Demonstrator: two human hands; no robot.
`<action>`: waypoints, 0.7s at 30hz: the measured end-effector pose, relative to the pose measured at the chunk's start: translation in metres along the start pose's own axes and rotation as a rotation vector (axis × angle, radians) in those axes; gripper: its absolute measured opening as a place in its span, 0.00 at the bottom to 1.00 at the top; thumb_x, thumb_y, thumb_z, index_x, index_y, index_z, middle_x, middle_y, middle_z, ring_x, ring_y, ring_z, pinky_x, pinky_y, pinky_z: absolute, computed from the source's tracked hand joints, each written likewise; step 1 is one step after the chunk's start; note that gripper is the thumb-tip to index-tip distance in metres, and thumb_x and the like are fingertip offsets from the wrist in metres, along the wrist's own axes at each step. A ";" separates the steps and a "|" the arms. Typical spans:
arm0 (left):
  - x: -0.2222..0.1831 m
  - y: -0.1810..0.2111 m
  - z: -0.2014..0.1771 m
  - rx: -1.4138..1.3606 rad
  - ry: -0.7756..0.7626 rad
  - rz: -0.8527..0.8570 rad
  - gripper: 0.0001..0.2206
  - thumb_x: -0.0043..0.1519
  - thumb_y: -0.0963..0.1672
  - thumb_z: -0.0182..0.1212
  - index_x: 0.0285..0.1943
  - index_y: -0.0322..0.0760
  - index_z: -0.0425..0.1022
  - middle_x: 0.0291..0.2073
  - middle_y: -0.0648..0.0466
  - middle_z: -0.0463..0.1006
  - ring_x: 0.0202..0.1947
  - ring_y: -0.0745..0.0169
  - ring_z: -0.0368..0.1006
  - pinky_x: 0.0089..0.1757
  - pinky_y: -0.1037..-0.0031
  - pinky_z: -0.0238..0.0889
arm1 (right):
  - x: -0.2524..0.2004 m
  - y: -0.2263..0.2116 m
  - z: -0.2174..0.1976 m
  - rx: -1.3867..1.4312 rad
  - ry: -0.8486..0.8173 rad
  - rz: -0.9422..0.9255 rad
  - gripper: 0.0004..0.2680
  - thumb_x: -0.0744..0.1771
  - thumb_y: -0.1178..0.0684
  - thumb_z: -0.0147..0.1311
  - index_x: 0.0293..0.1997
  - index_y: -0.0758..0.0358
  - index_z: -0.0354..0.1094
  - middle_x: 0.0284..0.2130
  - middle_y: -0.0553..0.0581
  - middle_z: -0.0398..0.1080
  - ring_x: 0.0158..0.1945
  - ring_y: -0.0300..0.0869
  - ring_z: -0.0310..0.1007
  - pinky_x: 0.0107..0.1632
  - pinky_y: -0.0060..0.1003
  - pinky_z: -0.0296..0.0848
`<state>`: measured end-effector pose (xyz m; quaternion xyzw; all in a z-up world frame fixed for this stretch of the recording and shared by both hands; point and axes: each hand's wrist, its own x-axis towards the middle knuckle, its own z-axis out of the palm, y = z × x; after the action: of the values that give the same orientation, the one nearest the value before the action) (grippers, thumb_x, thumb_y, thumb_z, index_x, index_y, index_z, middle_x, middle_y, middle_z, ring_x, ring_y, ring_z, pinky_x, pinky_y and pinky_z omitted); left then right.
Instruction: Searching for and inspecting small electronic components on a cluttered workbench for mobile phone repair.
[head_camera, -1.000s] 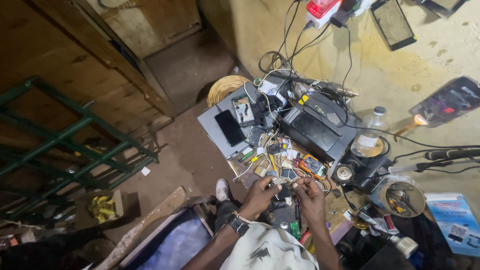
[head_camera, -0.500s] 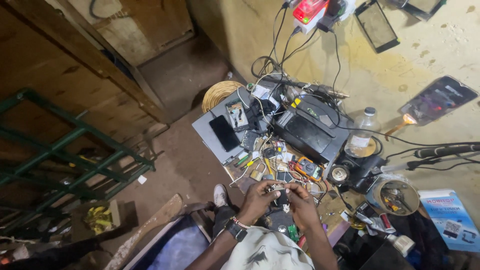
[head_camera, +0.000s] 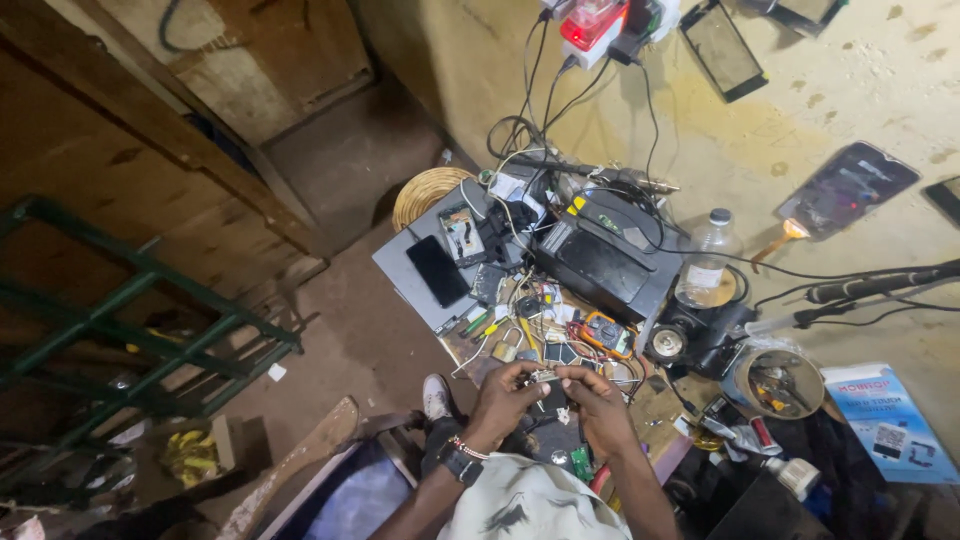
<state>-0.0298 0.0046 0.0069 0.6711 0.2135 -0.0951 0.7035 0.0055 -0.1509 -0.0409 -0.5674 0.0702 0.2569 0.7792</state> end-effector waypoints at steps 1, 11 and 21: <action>0.001 -0.003 -0.001 0.001 -0.005 0.003 0.11 0.49 0.41 0.61 0.40 0.40 0.73 0.32 0.58 0.73 0.28 0.71 0.64 0.32 0.81 0.59 | 0.000 -0.001 0.001 0.000 0.004 -0.005 0.06 0.61 0.62 0.49 0.38 0.67 0.69 0.32 0.55 0.69 0.34 0.41 0.64 0.35 0.32 0.61; 0.015 -0.030 0.003 -0.117 -0.016 0.066 0.09 0.49 0.40 0.61 0.38 0.35 0.72 0.30 0.54 0.76 0.32 0.69 0.69 0.35 0.80 0.63 | 0.003 0.015 -0.004 -0.073 -0.058 -0.064 0.10 0.59 0.60 0.55 0.41 0.64 0.68 0.32 0.52 0.68 0.31 0.36 0.64 0.32 0.28 0.61; 0.002 -0.006 0.017 -0.066 -0.044 -0.115 0.06 0.53 0.42 0.56 0.37 0.37 0.68 0.31 0.54 0.72 0.34 0.67 0.65 0.37 0.77 0.59 | -0.017 -0.002 0.013 0.023 -0.028 -0.044 0.07 0.60 0.67 0.48 0.38 0.65 0.66 0.31 0.55 0.67 0.35 0.41 0.66 0.40 0.35 0.70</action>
<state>-0.0279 -0.0126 0.0010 0.6320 0.2392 -0.1430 0.7231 -0.0105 -0.1451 -0.0280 -0.5560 0.0496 0.2466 0.7922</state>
